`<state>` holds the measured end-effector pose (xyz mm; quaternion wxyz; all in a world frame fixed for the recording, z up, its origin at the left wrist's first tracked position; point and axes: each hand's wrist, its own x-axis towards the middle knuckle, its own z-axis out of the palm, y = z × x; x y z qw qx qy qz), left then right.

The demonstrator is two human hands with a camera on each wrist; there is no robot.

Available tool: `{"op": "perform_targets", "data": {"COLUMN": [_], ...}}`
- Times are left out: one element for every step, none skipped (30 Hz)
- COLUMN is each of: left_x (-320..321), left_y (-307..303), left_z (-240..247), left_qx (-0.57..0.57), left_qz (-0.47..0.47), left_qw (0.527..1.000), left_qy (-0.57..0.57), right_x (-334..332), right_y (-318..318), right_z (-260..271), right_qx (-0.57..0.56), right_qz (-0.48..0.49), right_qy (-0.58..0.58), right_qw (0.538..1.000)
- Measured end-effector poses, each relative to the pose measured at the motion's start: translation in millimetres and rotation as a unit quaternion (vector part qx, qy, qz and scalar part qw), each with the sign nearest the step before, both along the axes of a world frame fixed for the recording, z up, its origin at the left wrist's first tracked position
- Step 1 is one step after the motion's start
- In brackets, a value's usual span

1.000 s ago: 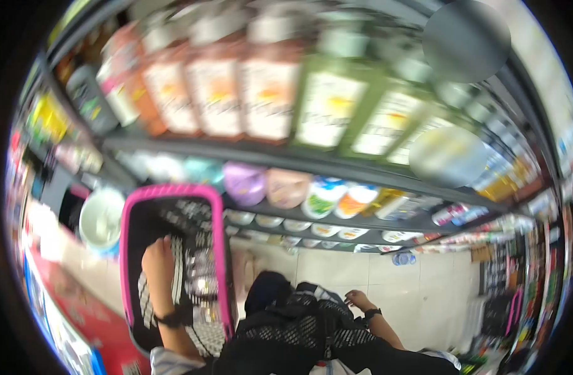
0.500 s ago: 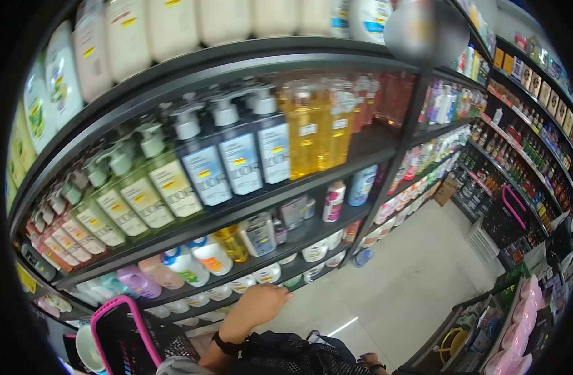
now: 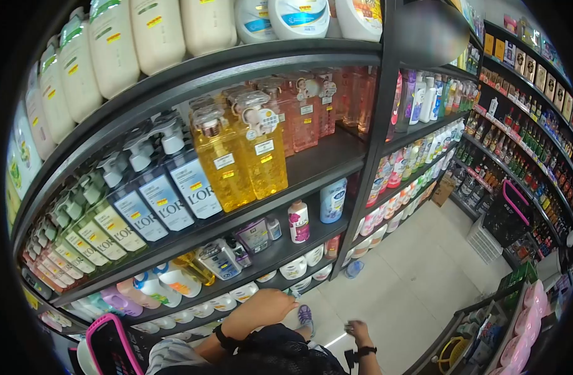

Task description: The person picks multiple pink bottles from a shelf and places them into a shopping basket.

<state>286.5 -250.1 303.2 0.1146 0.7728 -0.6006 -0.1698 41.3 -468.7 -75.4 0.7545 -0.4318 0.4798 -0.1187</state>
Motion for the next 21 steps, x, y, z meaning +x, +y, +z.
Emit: {"op": "perform_targets", "data": {"left_x": [5.1,10.9,17.2,23.7,32.2,40.0,46.8,54.5,63.6,74.3,85.7,95.0,101.9,107.5,113.8,118.8,121.8,121.9,122.2,122.1,121.0], "left_y": [-11.0,-23.2,-33.8,-43.2,-55.7,-67.9,-76.4,-83.3,-89.2,-95.2,-100.4,-102.7,-102.7,-101.9,-102.9,-104.8,-107.5,-108.5,-108.4,-109.6,-112.2], "left_z": [-1.7,-2.8,-4.3,-5.3,-4.3,-2.1,2.1,1.0,-0.5,-0.6,0.0,-0.2,-1.8,-2.3,-0.6,0.5,-2.4,-7.8,-11.4,-11.7,-11.4], "left_qx": [-0.002,-0.009,-0.018,-0.026,-0.009,0.006,-0.021,-0.029,-0.051,-0.073,-0.078,-0.066,-0.052,-0.050,-0.041,-0.030,-0.031,-0.028,-0.024,-0.021,-0.005], "left_qz": [-0.002,-0.016,-0.031,-0.034,-0.033,-0.029,-0.030,-0.027,-0.020,-0.014,-0.011,0.002,0.014,0.016,0.015,0.013,0.014,0.016,0.018,0.020,0.014], "left_qw": [1.000,1.000,0.999,0.999,0.999,0.999,0.999,0.999,0.997,0.995,0.995,0.996,0.997,0.996,0.997,0.997,0.997,0.995,0.993,0.993,0.993], "left_qy": [0.001,-0.005,-0.010,-0.007,0.000,0.010,0.021,0.027,0.049,0.067,0.067,0.064,0.064,0.068,0.071,0.074,0.075,0.096,0.116,0.116,0.117], "right_x": [33.1,64.7,93.1,117.3,140.9,161.1,180.0,193.8,208.7,223.6,236.6,246.0,253.0,259.9,268.0,274.6,280.9,286.5,291.4,297.0,302.5], "right_y": [-11.9,-24.0,-35.6,-45.6,-52.5,-61.7,-67.7,-76.4,-83.5,-90.0,-96.4,-100.5,-101.3,-100.5,-101.8,-103.5,-106.7,-107.3,-105.7,-105.8,-109.8], "right_z": [43.7,81.9,118.9,159.9,202.8,234.3,265.7,296.7,327.2,354.2,376.1,393.5,406.7,420.2,434.6,443.7,447.0,454.1,462.8,468.0,470.0], "right_qx": [-0.022,-0.049,-0.076,-0.095,-0.117,-0.094,-0.058,-0.064,-0.043,-0.022,-0.024,-0.054,-0.080,-0.078,-0.060,-0.042,-0.014,-0.013,0.015,0.045,0.039], "right_qz": [0.032,0.064,0.097,0.129,0.145,0.137,0.105,0.111,0.117,0.124,0.128,0.122,0.114,0.115,0.104,0.091,0.093,0.093,0.091,0.087,0.111], "right_qy": [-0.029,-0.055,-0.078,-0.110,-0.138,-0.180,-0.250,-0.243,-0.295,-0.350,-0.349,-0.385,-0.419,-0.416,-0.455,-0.493,-0.512,-0.512,-0.520,-0.527,-0.540], "right_qw": [0.999,0.995,0.989,0.981,0.973,0.970,0.961,0.962,0.947,0.928,0.928,0.913,0.897,0.899,0.882,0.864,0.854,0.854,0.849,0.844,0.833]}}
